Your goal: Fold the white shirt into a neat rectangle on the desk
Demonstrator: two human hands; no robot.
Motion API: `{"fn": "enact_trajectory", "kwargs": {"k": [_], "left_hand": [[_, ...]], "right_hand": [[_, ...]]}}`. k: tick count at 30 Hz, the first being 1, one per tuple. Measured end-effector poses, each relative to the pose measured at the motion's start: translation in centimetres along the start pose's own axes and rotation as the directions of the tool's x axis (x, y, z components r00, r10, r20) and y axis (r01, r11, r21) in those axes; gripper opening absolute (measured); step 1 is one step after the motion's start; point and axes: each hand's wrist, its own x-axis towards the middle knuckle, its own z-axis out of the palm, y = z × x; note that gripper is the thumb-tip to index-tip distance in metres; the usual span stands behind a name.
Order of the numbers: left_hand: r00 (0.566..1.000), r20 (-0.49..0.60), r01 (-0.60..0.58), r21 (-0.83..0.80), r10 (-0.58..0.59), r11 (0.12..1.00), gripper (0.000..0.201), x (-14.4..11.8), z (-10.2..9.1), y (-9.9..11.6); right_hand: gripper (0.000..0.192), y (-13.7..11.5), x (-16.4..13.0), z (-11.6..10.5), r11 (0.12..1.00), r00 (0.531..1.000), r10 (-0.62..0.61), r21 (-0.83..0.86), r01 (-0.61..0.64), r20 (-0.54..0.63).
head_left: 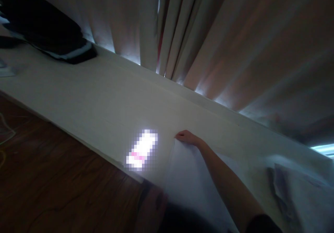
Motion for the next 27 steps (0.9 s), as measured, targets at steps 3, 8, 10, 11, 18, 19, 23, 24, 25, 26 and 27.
{"fn": "enact_trajectory", "kwargs": {"k": [3, 8, 10, 11, 18, 19, 23, 24, 25, 26, 27], "left_hand": [[1.0, -0.013, -0.002, -0.02, 0.001, 1.0, 0.029, 0.7, 0.3, -0.1], [0.999, -0.041, -0.009, -0.033, 0.008, 0.999, 0.026, 1.4, 1.0, -0.6], [0.999, -0.048, -0.013, -0.027, 0.012, 1.0, 0.028, 1.5, 1.2, -0.9], [0.999, -0.049, -0.017, -0.024, 0.016, 1.0, 0.029, 1.5, 1.3, -1.1], [0.998, -0.066, -0.018, -0.018, 0.016, 1.0, 0.033, 1.7, 1.8, -1.8], [0.998, -0.066, -0.02, -0.022, 0.019, 1.0, 0.033, 1.7, 1.9, -1.9], [0.998, -0.059, -0.029, -0.037, 0.027, 0.999, 0.033, 1.7, 2.3, -2.2], [0.998, -0.052, -0.03, -0.038, 0.028, 0.999, 0.032, 1.6, 2.3, -2.2], [0.999, -0.043, -0.032, -0.04, 0.03, 0.999, 0.031, 1.6, 2.3, -2.4], [0.999, -0.034, -0.034, -0.04, 0.033, 0.999, 0.03, 1.6, 2.3, -2.5], [0.999, -0.024, -0.037, -0.041, 0.036, 0.998, 0.03, 1.5, 2.3, -2.6]], "right_hand": [[0.032, 0.1, 0.1, 0.1, 0.997, 0.995, -0.079, 0.026, 0.078, 0.06], [0.031, 0.2, -0.3, -0.1, 0.98, 0.971, -0.199, 0.055, 0.193, 0.134], [0.031, 0.1, -0.4, -0.3, 0.972, 0.957, -0.237, 0.048, 0.232, 0.17], [0.032, 0.0, -0.4, -0.4, 0.968, 0.949, -0.252, 0.038, 0.249, 0.187], [0.042, -2.3, 1.4, -0.8, 0.937, 0.933, -0.21, -0.213, 0.278, 0.292], [0.038, -2.8, 1.7, -0.7, 0.925, 0.939, -0.189, -0.268, 0.268, 0.289], [0.024, -4.5, 2.1, -0.6, 0.87, 0.971, -0.119, -0.45, 0.202, 0.206], [0.024, -4.8, 2.1, -0.5, 0.856, 0.978, -0.108, -0.484, 0.182, 0.177], [0.025, -4.9, 2.1, -0.4, 0.843, 0.984, -0.1, -0.513, 0.162, 0.147], [0.027, -5.0, 2.0, -0.4, 0.833, 0.988, -0.093, -0.534, 0.145, 0.124], [0.028, -5.0, 1.9, -0.3, 0.825, 0.991, -0.087, -0.551, 0.13, 0.104]]}}
